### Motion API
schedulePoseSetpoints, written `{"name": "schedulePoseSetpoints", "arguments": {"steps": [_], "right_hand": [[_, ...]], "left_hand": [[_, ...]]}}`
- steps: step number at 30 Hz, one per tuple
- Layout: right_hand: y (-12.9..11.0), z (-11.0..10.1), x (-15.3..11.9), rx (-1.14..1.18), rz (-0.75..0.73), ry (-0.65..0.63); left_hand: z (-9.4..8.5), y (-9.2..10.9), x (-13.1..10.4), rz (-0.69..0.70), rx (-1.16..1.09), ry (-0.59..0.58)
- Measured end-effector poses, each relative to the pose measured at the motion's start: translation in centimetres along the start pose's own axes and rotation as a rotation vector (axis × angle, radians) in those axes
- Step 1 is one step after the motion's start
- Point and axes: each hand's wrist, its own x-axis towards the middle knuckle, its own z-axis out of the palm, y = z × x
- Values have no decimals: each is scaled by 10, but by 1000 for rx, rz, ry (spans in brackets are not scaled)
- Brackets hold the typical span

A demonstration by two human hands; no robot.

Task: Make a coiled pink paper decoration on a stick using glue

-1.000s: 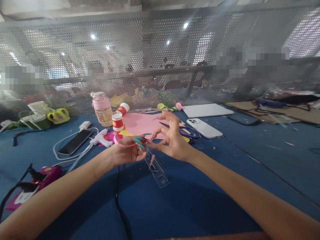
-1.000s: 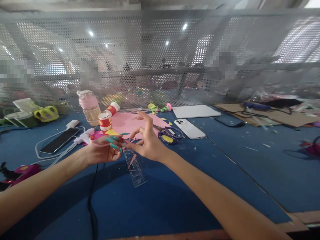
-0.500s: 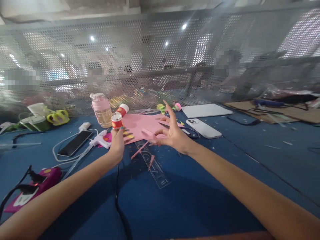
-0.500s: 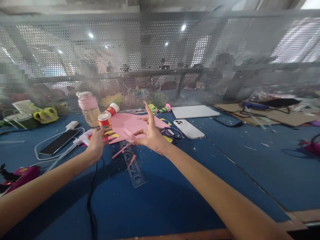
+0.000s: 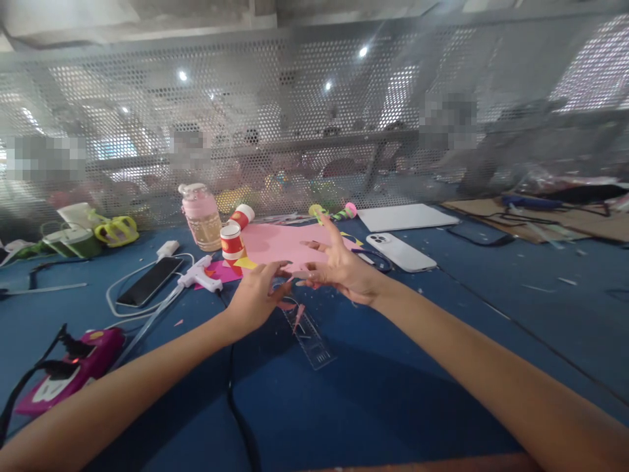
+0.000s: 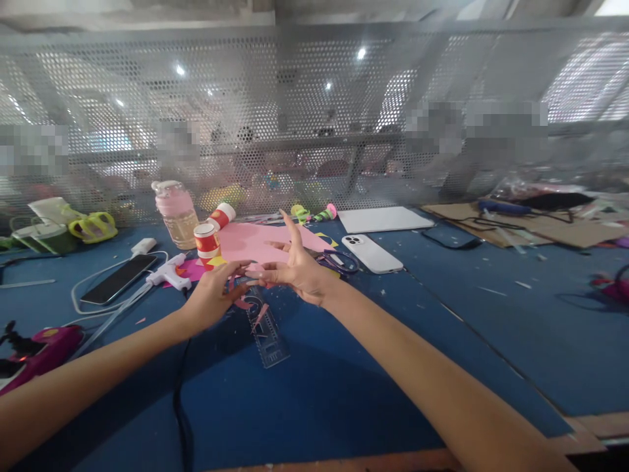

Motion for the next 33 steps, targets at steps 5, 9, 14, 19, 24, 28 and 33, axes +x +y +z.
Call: {"name": "schedulePoseSetpoints", "arguments": {"steps": [5,9,14,19,24,28,33], "right_hand": [[-5,1,-1,14,38,-14],[-5,-2,0,-40,26,9],[-6,-1,-2,-33,43,-38],[-13,7,-7,45,30,-119],[-11,17,-11,106,78,-220],[-6,24,-13,103,81,-215],[-8,27,-16,31,-19,-206]], "left_hand": [[-7,-4,1,-9,273,-38],[-13,-6,3,-46,359,45],[-14,-8,5,-16,426,81],[-12,-2,3,-25,438,-54],[-12,-1,3,-9,418,-85],[-7,-3,1,16,386,-108],[2,-2,0,-49,372,-119]]}}
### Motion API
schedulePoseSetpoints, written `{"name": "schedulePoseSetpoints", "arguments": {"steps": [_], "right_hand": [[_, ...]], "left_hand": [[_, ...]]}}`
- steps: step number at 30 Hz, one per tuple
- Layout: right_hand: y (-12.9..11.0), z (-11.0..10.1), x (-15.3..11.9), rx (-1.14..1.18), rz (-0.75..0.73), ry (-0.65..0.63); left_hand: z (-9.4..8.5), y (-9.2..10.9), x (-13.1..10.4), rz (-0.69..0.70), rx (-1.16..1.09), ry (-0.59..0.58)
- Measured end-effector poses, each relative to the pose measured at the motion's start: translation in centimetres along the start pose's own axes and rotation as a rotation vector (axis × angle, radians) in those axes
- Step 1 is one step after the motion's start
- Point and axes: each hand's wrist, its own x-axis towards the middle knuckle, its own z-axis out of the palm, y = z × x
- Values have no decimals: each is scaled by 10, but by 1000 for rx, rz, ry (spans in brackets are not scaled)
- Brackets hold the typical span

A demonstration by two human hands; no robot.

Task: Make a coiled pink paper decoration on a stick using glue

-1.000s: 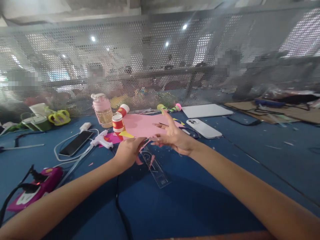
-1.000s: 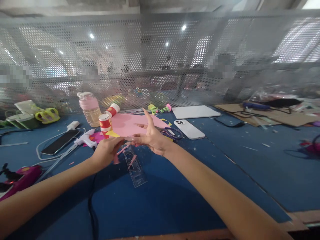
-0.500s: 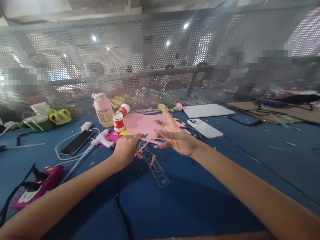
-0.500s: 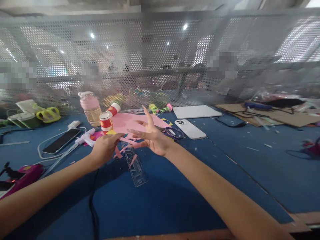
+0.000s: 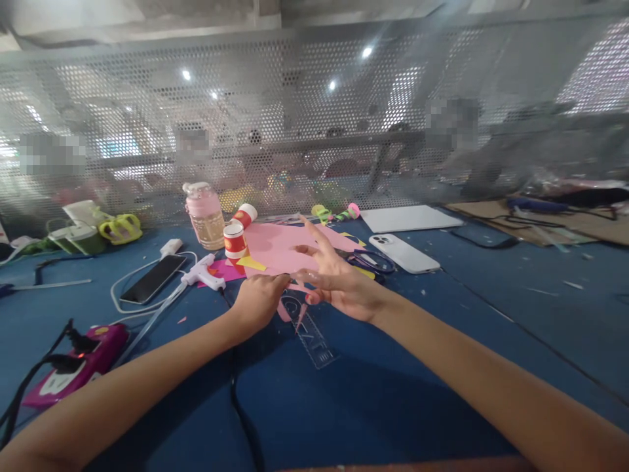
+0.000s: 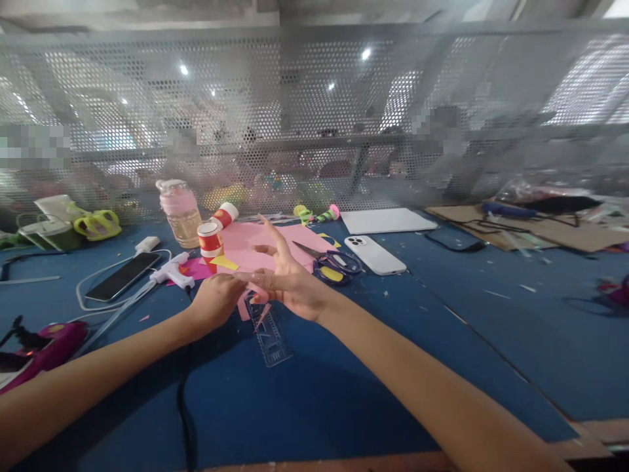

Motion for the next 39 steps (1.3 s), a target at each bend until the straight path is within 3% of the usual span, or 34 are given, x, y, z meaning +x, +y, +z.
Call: {"name": "schedulePoseSetpoints", "arguments": {"steps": [11,18,28,32,39], "right_hand": [[1,-7,2,-27,-31,17],[2,-7,3,32,136,67],[-3,-4,2,159,50,-119],[-5,-9,4,221,40,-67],[-9,-19,7,342,78,139]], "left_hand": [[0,-4,2,83,130,14],[-8,-1,1,0,145,-27],[-2,4,-1,133,241,-66],[2,4,-2,212,305,-53],[2,-4,1,283,258,-31]]}}
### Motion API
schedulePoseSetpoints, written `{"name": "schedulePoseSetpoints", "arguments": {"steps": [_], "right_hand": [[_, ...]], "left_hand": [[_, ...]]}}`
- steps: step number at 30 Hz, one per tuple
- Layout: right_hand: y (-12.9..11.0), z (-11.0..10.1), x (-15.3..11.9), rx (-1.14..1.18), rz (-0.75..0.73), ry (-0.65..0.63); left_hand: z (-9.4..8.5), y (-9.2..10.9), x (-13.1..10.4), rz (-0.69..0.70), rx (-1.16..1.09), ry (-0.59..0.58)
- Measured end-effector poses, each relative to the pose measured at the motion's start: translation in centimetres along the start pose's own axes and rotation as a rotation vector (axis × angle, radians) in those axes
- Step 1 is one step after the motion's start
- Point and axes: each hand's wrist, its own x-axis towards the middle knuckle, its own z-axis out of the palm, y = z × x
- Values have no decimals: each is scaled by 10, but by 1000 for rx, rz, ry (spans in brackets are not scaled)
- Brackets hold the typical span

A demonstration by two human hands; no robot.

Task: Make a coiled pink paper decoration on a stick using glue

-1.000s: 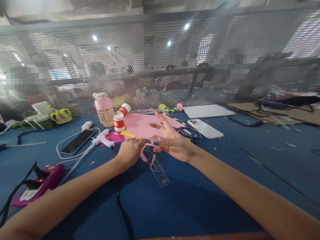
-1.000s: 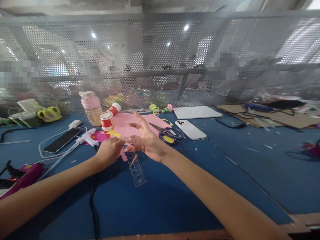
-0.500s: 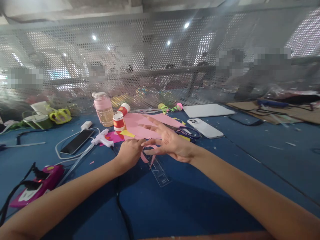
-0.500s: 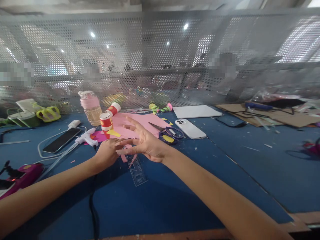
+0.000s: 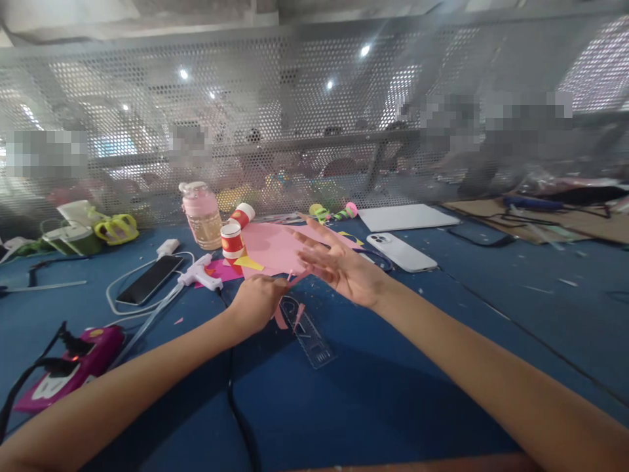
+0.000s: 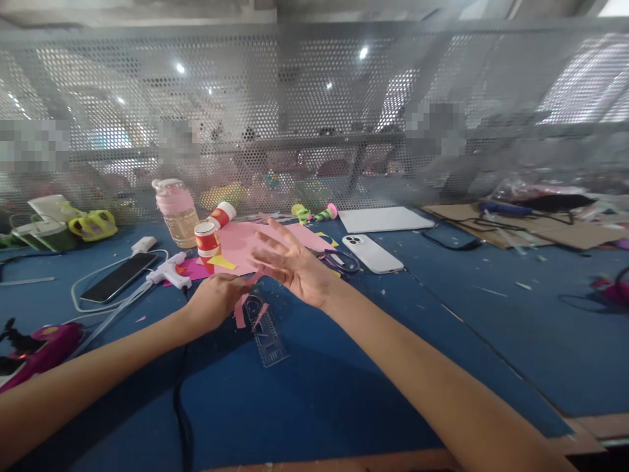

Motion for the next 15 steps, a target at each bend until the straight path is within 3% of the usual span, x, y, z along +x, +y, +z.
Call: {"name": "schedulePoseSetpoints", "arguments": {"steps": [4,8,15], "right_hand": [[-1,-7,3,24,-5,87],[-5,-13,7,-7,-89,185],[3,-14,11,-133,-262,228]], "left_hand": [[2,4,0,26,-79,91],[-7,20,-1,-151,-290,129],[-6,26,1,-256,-1090,-122]]}}
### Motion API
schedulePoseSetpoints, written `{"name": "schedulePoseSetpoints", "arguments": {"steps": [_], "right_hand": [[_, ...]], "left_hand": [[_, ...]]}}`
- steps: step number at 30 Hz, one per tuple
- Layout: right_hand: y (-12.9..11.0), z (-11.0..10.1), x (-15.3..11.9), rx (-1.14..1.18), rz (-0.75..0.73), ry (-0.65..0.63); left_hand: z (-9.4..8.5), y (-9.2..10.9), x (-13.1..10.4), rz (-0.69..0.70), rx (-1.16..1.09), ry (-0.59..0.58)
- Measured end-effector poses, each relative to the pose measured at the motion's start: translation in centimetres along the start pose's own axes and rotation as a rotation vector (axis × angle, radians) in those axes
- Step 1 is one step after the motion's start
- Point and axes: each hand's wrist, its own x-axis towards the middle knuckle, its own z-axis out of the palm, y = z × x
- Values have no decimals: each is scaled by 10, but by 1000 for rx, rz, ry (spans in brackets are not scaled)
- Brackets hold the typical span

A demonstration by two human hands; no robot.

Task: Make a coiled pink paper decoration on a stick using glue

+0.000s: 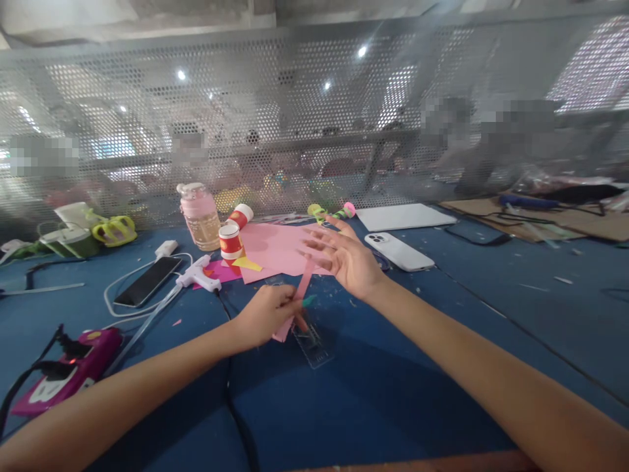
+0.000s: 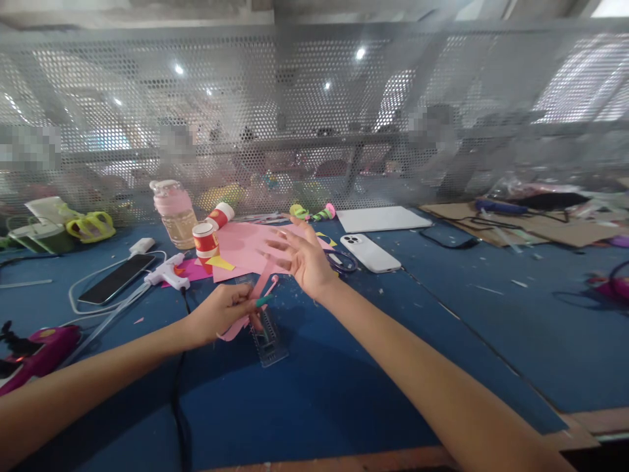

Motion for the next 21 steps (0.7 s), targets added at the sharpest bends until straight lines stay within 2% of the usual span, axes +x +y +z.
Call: {"name": "schedulePoseSetpoints", "arguments": {"steps": [3,6,10,13,16,19,21], "right_hand": [[10,0,-3,-157,-127,-65],[17,-1,-10,-401,-305,-166],[19,-1,-20,-796,-590,-422],[18,1,-24,-933,-704,-545],[19,3,-26,-928,-693,-528],[21,6,-25,-820,-608,-456],[20,8,-26,-731,-523,-408]], "left_hand": [[0,-2,1,-96,-264,-79],[0,0,1,-121,-482,-150],[-6,2,2,-102,-670,-155],[-14,7,2,-129,-807,-142],[-22,15,0,-287,-959,-105],[-29,22,-1,-455,-1124,-58],[-33,25,-2,-508,-1205,-38]]}}
